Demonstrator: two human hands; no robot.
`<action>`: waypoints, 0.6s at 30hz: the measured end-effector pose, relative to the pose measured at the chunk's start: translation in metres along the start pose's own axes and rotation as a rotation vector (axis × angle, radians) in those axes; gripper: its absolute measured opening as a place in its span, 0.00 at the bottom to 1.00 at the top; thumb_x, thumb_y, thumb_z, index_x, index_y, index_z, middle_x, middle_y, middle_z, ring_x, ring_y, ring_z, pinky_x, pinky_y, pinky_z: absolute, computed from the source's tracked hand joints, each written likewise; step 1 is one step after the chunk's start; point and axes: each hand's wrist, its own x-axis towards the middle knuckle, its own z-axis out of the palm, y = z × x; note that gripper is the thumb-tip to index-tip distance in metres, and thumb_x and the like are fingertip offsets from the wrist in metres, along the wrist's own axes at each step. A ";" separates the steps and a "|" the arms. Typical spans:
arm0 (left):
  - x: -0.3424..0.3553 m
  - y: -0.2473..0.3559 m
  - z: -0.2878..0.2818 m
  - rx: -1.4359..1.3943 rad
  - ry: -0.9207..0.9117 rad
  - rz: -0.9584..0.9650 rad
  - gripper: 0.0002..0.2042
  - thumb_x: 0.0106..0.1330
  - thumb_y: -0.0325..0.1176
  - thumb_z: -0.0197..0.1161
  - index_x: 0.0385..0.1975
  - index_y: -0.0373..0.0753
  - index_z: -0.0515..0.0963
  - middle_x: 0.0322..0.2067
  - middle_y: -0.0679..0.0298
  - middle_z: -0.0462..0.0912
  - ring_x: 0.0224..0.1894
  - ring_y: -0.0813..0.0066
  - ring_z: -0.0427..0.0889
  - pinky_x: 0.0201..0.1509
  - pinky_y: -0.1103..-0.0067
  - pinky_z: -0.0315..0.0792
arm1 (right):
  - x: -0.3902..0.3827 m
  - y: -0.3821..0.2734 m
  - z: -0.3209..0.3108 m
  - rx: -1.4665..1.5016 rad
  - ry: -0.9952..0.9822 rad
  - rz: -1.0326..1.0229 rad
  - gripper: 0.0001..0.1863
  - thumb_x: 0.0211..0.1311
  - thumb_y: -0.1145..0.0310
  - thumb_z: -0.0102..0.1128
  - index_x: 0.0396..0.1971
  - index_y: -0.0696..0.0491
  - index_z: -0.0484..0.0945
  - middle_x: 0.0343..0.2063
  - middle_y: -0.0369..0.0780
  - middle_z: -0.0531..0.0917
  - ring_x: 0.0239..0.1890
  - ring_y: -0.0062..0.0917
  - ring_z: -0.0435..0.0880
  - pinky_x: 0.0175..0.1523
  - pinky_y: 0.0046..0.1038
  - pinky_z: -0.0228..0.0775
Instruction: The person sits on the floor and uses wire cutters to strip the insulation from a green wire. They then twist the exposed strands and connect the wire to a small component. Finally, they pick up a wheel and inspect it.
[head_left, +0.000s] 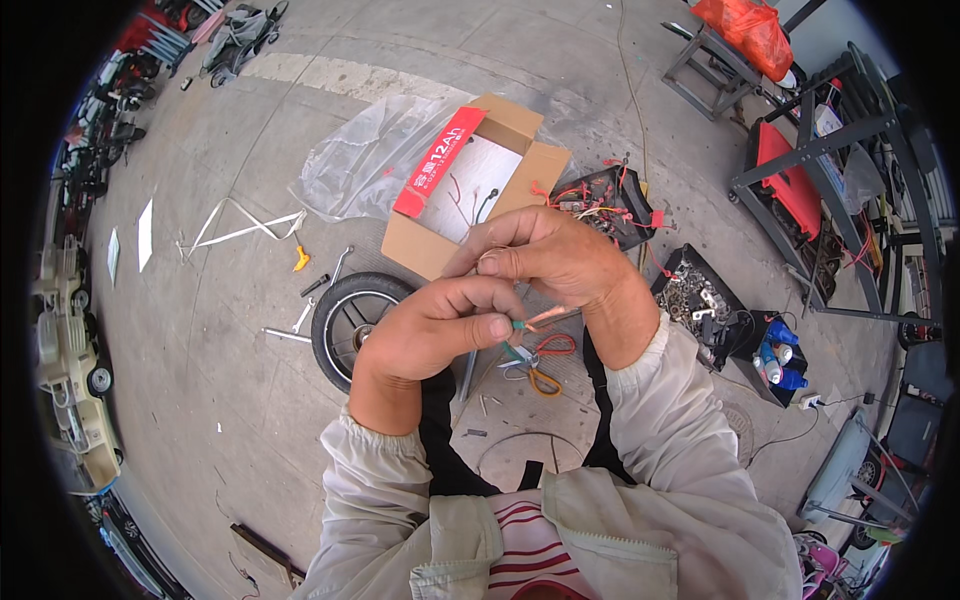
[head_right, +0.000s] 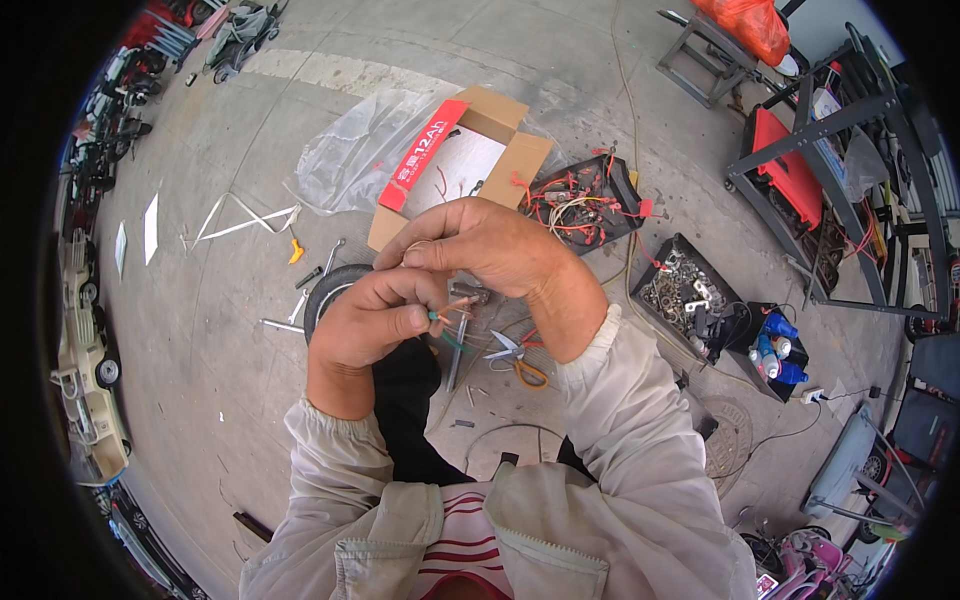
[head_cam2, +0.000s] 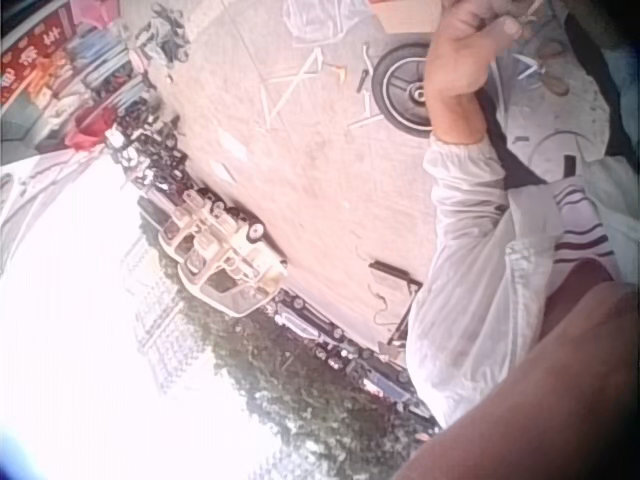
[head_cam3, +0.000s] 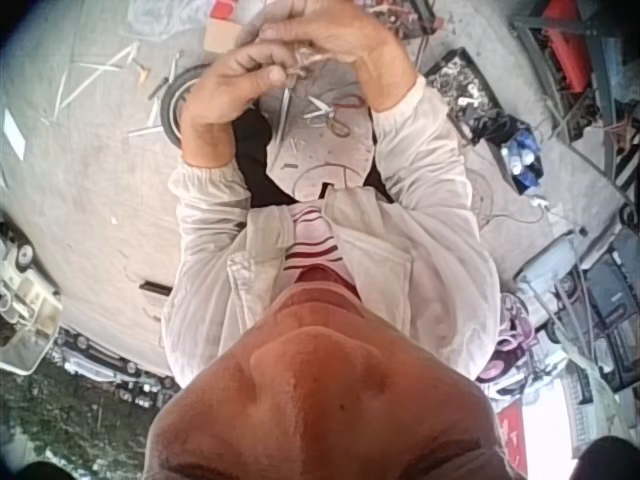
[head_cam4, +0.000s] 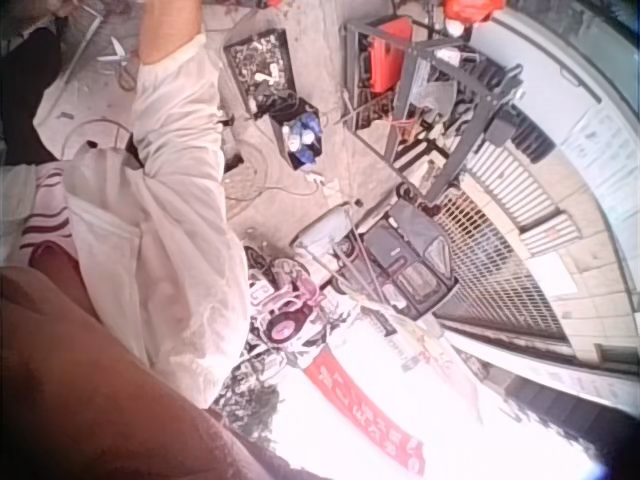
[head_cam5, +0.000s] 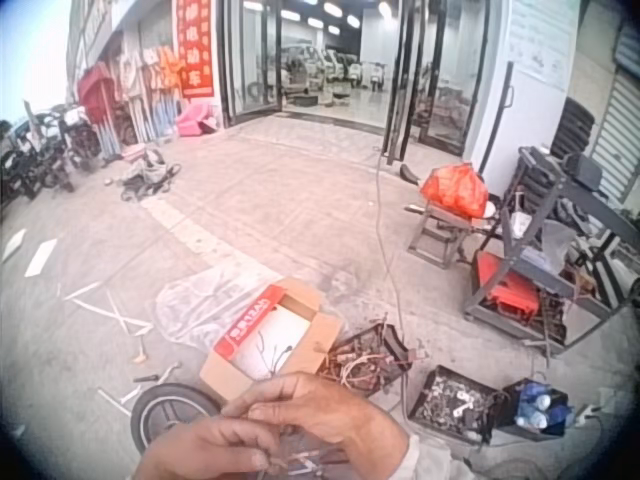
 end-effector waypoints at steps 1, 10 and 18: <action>0.000 -0.001 0.001 -0.005 -0.017 -0.004 0.14 0.66 0.40 0.62 0.36 0.32 0.77 0.32 0.65 0.75 0.35 0.77 0.71 0.40 0.80 0.64 | 0.001 0.001 0.000 0.033 -0.016 0.003 0.11 0.62 0.69 0.61 0.39 0.61 0.82 0.34 0.37 0.84 0.38 0.19 0.81 0.43 0.21 0.72; 0.011 -0.007 -0.005 -0.311 0.464 0.030 0.10 0.68 0.35 0.59 0.41 0.34 0.79 0.39 0.60 0.81 0.40 0.75 0.78 0.44 0.79 0.72 | 0.006 0.000 -0.005 -0.030 0.254 -0.191 0.07 0.59 0.74 0.61 0.34 0.61 0.81 0.26 0.38 0.83 0.29 0.19 0.80 0.36 0.21 0.73; 0.006 -0.007 -0.015 -0.159 0.394 0.019 0.10 0.67 0.32 0.61 0.40 0.32 0.79 0.38 0.59 0.83 0.44 0.73 0.81 0.40 0.81 0.76 | 0.004 -0.001 -0.007 -0.171 0.291 -0.164 0.07 0.59 0.72 0.63 0.32 0.60 0.82 0.26 0.37 0.83 0.29 0.19 0.81 0.35 0.22 0.73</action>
